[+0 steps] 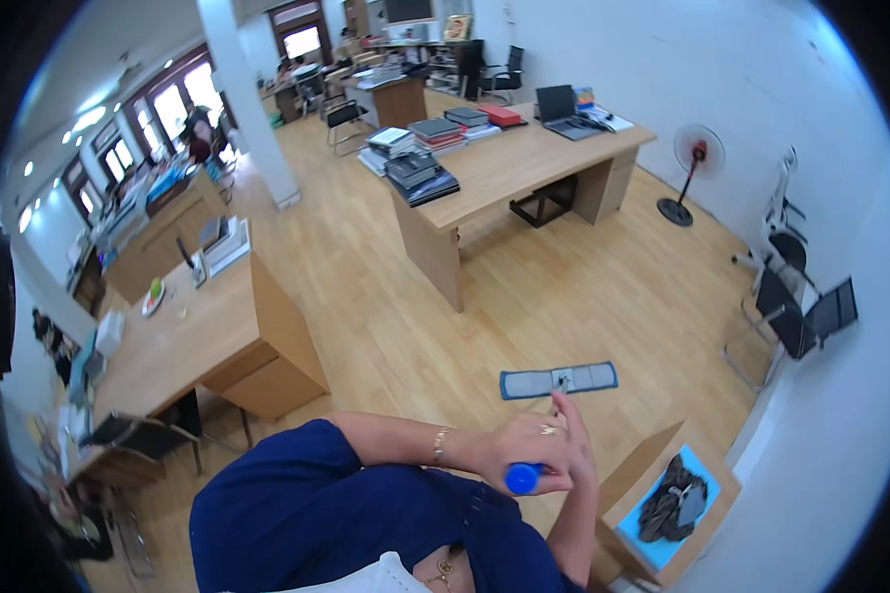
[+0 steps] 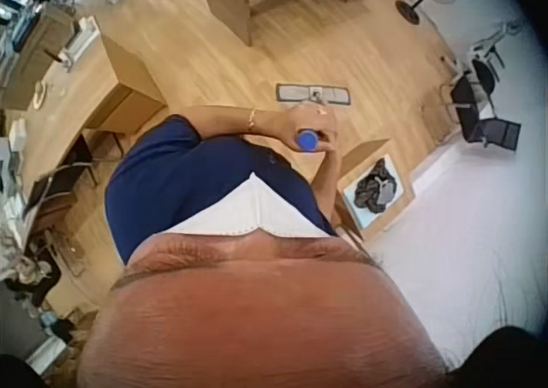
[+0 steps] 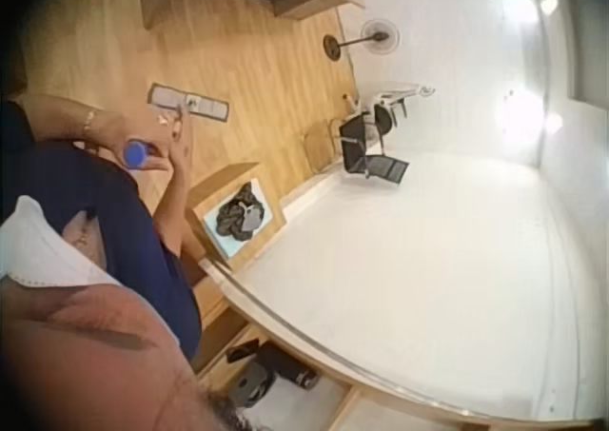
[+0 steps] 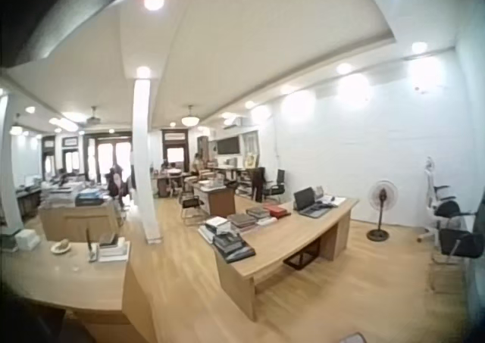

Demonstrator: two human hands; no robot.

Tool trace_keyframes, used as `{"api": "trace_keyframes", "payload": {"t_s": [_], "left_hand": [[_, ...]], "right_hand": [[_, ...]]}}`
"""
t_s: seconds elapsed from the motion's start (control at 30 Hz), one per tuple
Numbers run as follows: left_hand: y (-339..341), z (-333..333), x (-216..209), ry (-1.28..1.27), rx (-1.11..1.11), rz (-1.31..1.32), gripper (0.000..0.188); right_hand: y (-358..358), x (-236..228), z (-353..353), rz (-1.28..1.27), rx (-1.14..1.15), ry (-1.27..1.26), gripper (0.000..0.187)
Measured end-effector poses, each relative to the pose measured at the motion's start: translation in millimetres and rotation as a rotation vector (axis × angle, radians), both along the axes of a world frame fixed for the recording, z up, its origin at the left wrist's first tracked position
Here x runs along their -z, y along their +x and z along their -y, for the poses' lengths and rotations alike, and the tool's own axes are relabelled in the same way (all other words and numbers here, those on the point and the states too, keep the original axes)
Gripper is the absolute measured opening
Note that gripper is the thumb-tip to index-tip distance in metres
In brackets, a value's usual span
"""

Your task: The person mops the wooden floor in an office using a flat mop.

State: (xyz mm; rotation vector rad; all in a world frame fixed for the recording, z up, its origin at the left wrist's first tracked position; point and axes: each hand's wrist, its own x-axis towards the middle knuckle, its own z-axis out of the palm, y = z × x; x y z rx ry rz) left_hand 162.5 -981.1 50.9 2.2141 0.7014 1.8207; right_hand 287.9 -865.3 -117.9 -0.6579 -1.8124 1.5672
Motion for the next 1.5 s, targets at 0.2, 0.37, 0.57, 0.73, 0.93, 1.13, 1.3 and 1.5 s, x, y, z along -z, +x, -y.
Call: {"api": "trace_keyframes", "payload": {"t_s": [0.2,0.37,0.57,0.73,0.93,1.13,1.3,1.5], "left_hand": [[25.7,-70.3,109.7,-0.449,-0.201,-0.115,0.025],[37.2,-115.8,235.0,-0.483,-0.059,-0.447,0.021],[59.4,-111.2,277.8,-0.610,-0.052,-0.518,0.019],[67.8,-75.8,247.1,-0.672,-0.122,-0.588,0.021],[58.5,-57.0,253.3,-0.813,-0.142,-0.838,0.014],[24.1,-54.4,271.6,-0.969,0.038,-1.144,0.013],[23.9,-40.4,284.5,-1.048,0.042,-1.277,0.016],[24.7,-30.7,299.3,-1.079,0.103,-1.273,0.016]], "right_hand": [[83.6,-165.2,89.7,-0.208,0.140,0.406,0.060],[72.9,-188.4,119.0,-0.165,0.227,0.691,0.023],[138.4,-163.3,93.3,0.121,-0.302,0.951,0.021],[176.0,-174.2,109.3,0.073,-0.138,0.857,0.023],[173.3,-152.1,155.4,0.084,0.342,0.761,0.020],[196.1,-156.5,196.2,0.142,0.660,0.385,0.018],[196.8,-144.2,190.9,0.648,0.056,0.340,0.025],[175.7,-116.0,159.7,0.652,-0.006,0.198,0.029]]}}
